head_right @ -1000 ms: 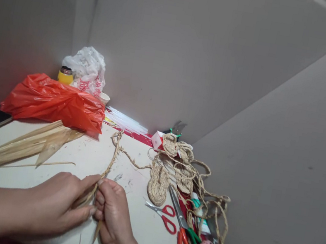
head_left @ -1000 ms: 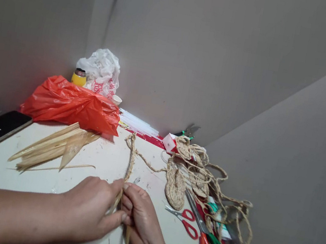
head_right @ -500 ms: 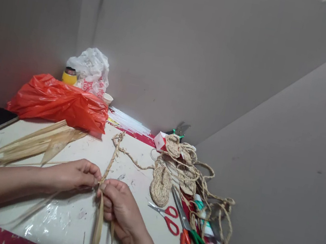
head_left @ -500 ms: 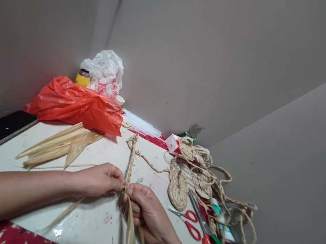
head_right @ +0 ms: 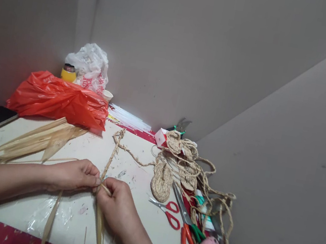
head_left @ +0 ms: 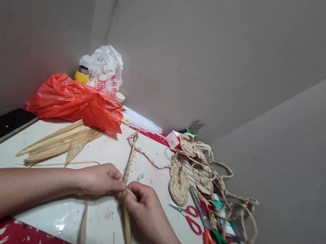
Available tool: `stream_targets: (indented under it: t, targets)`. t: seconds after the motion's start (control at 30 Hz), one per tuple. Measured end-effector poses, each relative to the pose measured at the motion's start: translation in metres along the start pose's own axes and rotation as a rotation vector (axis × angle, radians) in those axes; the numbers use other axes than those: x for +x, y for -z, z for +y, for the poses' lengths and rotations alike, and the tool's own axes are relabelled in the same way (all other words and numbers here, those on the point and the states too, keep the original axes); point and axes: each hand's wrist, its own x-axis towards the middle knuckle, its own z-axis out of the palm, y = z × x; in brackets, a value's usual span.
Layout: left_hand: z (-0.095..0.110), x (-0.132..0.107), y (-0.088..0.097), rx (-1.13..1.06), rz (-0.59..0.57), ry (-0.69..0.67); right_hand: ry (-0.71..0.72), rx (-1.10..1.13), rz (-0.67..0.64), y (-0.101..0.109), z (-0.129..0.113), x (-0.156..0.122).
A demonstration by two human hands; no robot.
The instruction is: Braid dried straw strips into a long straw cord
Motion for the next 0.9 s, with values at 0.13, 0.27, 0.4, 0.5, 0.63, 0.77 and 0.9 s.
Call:
stream_targets:
  t: [0.13, 0.27, 0.4, 0.5, 0.63, 0.77, 0.9]
  targets:
    - [-0.002, 0.002, 0.001, 0.09, -0.017, 0.01, 0.014, -0.096, 0.011, -0.002, 0.004, -0.002]
    - [-0.004, 0.003, 0.0, 0.12, -0.013, -0.004, 0.07, -0.219, 0.052, -0.003, 0.008, -0.003]
    - [-0.004, 0.002, 0.0, 0.114, -0.009, -0.027, 0.062, -0.216, 0.031, -0.002, 0.005, -0.004]
    - [-0.006, 0.003, 0.001, 0.121, -0.003, -0.08, 0.024, -0.128, -0.077, 0.005, 0.0, -0.004]
    - [-0.007, 0.003, 0.001, 0.202, 0.019, -0.116, 0.01, -0.139, -0.133, 0.018, -0.004, -0.004]
    - [-0.006, 0.002, 0.0, 0.227, 0.026, -0.129, -0.051, -0.022, -0.128, 0.021, -0.004, -0.004]
    - [-0.008, 0.002, -0.004, 0.119, 0.005, -0.152, -0.19, 0.268, -0.162, 0.004, -0.005, -0.007]
